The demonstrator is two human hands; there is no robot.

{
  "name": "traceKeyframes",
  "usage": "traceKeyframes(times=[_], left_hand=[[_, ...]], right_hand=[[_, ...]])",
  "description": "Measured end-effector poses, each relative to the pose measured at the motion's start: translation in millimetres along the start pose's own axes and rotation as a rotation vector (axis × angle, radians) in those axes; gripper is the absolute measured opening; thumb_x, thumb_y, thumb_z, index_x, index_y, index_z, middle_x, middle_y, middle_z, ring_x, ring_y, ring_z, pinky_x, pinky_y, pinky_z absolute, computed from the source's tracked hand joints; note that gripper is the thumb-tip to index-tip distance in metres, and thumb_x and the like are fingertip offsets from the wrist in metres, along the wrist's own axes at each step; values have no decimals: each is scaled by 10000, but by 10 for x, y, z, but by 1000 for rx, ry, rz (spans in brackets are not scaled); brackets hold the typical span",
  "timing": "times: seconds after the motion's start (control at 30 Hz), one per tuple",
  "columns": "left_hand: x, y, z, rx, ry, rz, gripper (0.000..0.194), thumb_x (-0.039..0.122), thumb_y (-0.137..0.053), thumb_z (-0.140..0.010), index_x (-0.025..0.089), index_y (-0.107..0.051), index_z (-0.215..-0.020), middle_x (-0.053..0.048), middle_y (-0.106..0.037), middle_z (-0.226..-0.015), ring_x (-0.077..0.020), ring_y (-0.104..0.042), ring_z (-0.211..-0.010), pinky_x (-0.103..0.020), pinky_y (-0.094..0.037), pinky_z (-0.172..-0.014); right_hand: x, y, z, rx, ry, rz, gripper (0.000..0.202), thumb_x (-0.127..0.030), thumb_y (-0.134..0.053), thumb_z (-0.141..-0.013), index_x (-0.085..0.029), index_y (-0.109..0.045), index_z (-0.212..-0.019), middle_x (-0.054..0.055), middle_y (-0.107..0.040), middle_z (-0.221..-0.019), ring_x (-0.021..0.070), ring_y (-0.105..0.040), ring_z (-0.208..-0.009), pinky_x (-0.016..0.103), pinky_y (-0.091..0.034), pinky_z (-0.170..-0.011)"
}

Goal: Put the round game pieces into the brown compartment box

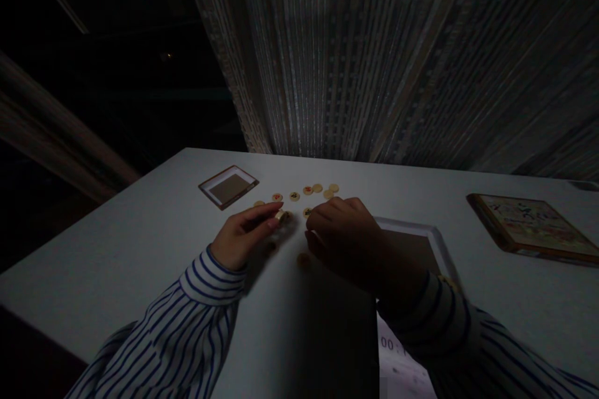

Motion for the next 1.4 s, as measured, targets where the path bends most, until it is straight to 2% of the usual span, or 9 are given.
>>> traceKeyframes(times=[0.37, 0.7, 1.1, 1.3, 1.4], left_hand=[[-9, -7, -4, -22, 73, 80, 335, 304, -630, -728, 126, -656, -1010, -75, -701, -861, -169, -634, -788, -330, -517, -737], [-69, -105, 16, -101, 132, 182, 352, 302, -614, -745, 115, -631, -1043, -94, -708, -915, -180, -663, -810, -327, -536, -729], [-83, -167, 40, -127, 189, 318, 352, 306, -671, -687, 118, -650, -983, -95, -710, -914, -190, -669, -796, -340, -550, -730], [-71, -192, 52, -135, 206, 395, 335, 300, -719, -632, 123, -658, -909, -74, -716, -845, -180, -668, -756, -312, -551, -695], [-63, -205, 58, -139, 215, 408, 325, 288, -730, -617, 126, -652, -889, -64, -715, -809, -166, -665, -723, -305, -549, -682]], right_hand=[[7, 5, -8, 39, 2, -18, 115, -230, -441, -840, -185, -539, -801, 34, -592, -779, 170, -481, -722, 311, -266, -651], [-20, -24, -1, 63, -2, -7, 177, -280, -428, -868, -184, -573, -899, 43, -615, -811, 178, -505, -749, 309, -257, -659], [-39, -47, -16, 47, 45, 11, 208, -323, -417, -895, -187, -567, -940, 46, -619, -802, 162, -499, -708, 300, -233, -626], [-59, -38, -33, 31, 48, -3, 230, -344, -382, -913, -208, -562, -871, 18, -605, -733, 150, -480, -651, 304, -208, -595], [-51, -42, -30, 48, 56, -8, 214, -348, -390, -909, -213, -555, -894, 14, -607, -748, 151, -478, -661, 300, -210, -598]])
Point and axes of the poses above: each hand's wrist, its own z-axis away from the middle knuckle, its own y-axis out of the back of the hand, x = y × z, the point moved 4 cm from there along -z, towards the middle knuckle
